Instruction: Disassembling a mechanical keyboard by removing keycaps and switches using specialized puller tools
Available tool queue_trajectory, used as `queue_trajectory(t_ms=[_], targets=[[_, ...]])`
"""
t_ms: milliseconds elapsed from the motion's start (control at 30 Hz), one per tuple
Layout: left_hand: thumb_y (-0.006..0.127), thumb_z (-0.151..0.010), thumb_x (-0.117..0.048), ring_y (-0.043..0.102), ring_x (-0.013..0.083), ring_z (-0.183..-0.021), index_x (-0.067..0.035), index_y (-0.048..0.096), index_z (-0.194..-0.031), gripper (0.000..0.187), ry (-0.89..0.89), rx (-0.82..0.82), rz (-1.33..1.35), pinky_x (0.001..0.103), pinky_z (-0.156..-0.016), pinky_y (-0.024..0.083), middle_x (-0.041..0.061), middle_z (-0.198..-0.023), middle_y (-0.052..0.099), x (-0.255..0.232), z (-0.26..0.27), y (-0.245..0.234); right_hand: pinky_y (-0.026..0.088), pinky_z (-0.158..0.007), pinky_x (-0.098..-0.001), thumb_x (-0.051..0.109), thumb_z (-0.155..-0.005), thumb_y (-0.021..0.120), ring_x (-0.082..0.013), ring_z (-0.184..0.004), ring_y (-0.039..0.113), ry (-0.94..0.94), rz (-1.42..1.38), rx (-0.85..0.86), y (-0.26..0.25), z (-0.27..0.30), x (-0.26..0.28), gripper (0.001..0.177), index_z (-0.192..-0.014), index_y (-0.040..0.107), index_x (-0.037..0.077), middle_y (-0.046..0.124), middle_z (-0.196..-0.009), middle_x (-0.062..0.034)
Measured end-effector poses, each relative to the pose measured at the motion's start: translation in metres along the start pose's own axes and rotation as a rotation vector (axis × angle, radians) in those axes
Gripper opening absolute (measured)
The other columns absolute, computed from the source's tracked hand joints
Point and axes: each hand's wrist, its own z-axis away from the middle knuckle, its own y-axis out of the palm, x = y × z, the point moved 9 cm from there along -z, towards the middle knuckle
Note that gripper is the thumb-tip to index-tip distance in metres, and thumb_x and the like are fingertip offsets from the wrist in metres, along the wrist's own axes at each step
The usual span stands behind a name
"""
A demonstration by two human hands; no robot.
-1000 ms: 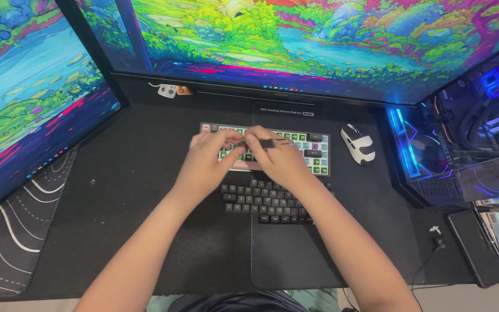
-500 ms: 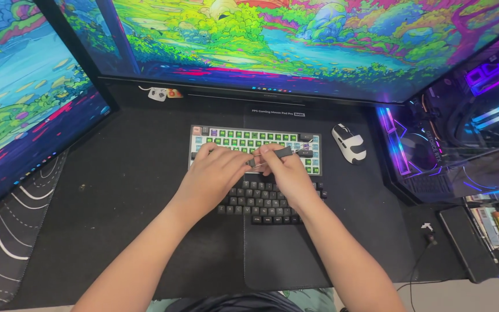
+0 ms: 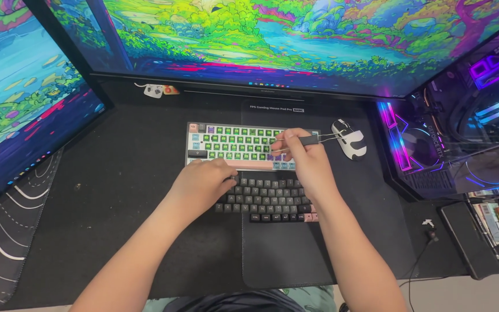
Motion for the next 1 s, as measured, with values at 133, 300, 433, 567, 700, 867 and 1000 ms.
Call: queue_trajectory(t_ms=[133, 300, 433, 567, 700, 867, 1000], targets=[[0.065, -0.098, -0.021, 0.073, 0.0221, -0.096, -0.015, 0.073, -0.120, 0.025, 0.002, 0.010, -0.010, 0.035, -0.090, 0.050, 0.004, -0.105, 0.076, 0.001, -0.001, 0.002, 0.050, -0.077, -0.0287, 0.024, -0.109, 0.051, -0.0219, -0.086, 0.072, -0.002, -0.010, 0.021, 0.003, 0.003, 0.001, 0.029, -0.104, 0.070, 0.002, 0.075, -0.091, -0.0155], [0.065, -0.098, -0.021, 0.072, 0.0256, -0.101, -0.015, 0.073, -0.122, 0.026, -0.047, 0.048, 0.046, 0.036, -0.094, 0.051, 0.005, -0.111, 0.076, 0.001, -0.001, 0.001, 0.050, -0.079, -0.0283, 0.028, -0.107, 0.053, -0.0207, -0.091, 0.073, 0.022, 0.043, 0.043, 0.008, 0.006, 0.000, 0.029, -0.108, 0.070, 0.005, 0.076, -0.098, -0.0138], [0.063, -0.098, -0.022, 0.072, 0.0286, -0.107, -0.016, 0.074, -0.122, 0.027, -0.011, 0.059, 0.087, 0.040, -0.101, 0.050, 0.005, -0.115, 0.075, 0.000, 0.004, -0.009, 0.052, -0.089, -0.0373, 0.035, -0.110, 0.037, -0.0304, -0.109, 0.074, -0.040, 0.248, 0.137, 0.027, 0.006, 0.009, 0.043, -0.120, 0.070, 0.009, 0.076, -0.116, -0.0171], [0.061, -0.099, -0.022, 0.071, 0.0368, -0.105, -0.013, 0.076, -0.117, 0.025, -0.059, -0.077, 0.171, 0.047, -0.095, 0.054, 0.010, -0.114, 0.076, 0.012, 0.012, -0.040, 0.054, -0.085, -0.0394, 0.041, -0.112, 0.022, -0.0309, -0.093, 0.073, -0.147, 0.397, 0.210, 0.051, -0.010, 0.004, 0.058, -0.122, 0.070, 0.010, 0.073, -0.098, -0.0152], [0.062, -0.100, -0.028, 0.073, 0.0310, -0.095, -0.017, 0.076, -0.110, 0.021, -0.161, -0.503, 0.096, 0.044, -0.083, 0.057, 0.005, -0.104, 0.074, 0.055, 0.022, -0.073, 0.055, -0.081, -0.0439, 0.044, -0.109, 0.040, -0.0305, -0.080, 0.074, -0.235, 0.496, 0.226, 0.084, -0.018, 0.027, 0.040, -0.120, 0.067, 0.018, 0.072, -0.074, -0.0076], [0.062, -0.100, -0.021, 0.071, 0.0293, -0.101, -0.016, 0.074, -0.117, 0.021, -0.197, -0.633, 0.078, 0.043, -0.090, 0.054, 0.005, -0.107, 0.071, 0.080, 0.021, -0.082, 0.058, -0.078, -0.0428, 0.039, -0.108, 0.043, -0.0322, -0.078, 0.074, -0.302, 0.574, 0.239, 0.120, -0.041, 0.034, 0.037, -0.098, 0.069, 0.016, 0.074, -0.070, -0.0072], [0.061, -0.101, -0.019, 0.069, 0.0287, -0.108, -0.013, 0.070, -0.126, 0.027, -0.195, -0.613, 0.056, 0.043, -0.094, 0.053, 0.007, -0.112, 0.069, 0.085, 0.017, -0.077, 0.059, -0.077, -0.0458, 0.038, -0.106, 0.045, -0.0385, -0.079, 0.073, -0.319, 0.653, 0.225, 0.138, -0.046, 0.039, 0.041, -0.089, 0.069, 0.009, 0.073, -0.069, -0.0144]])
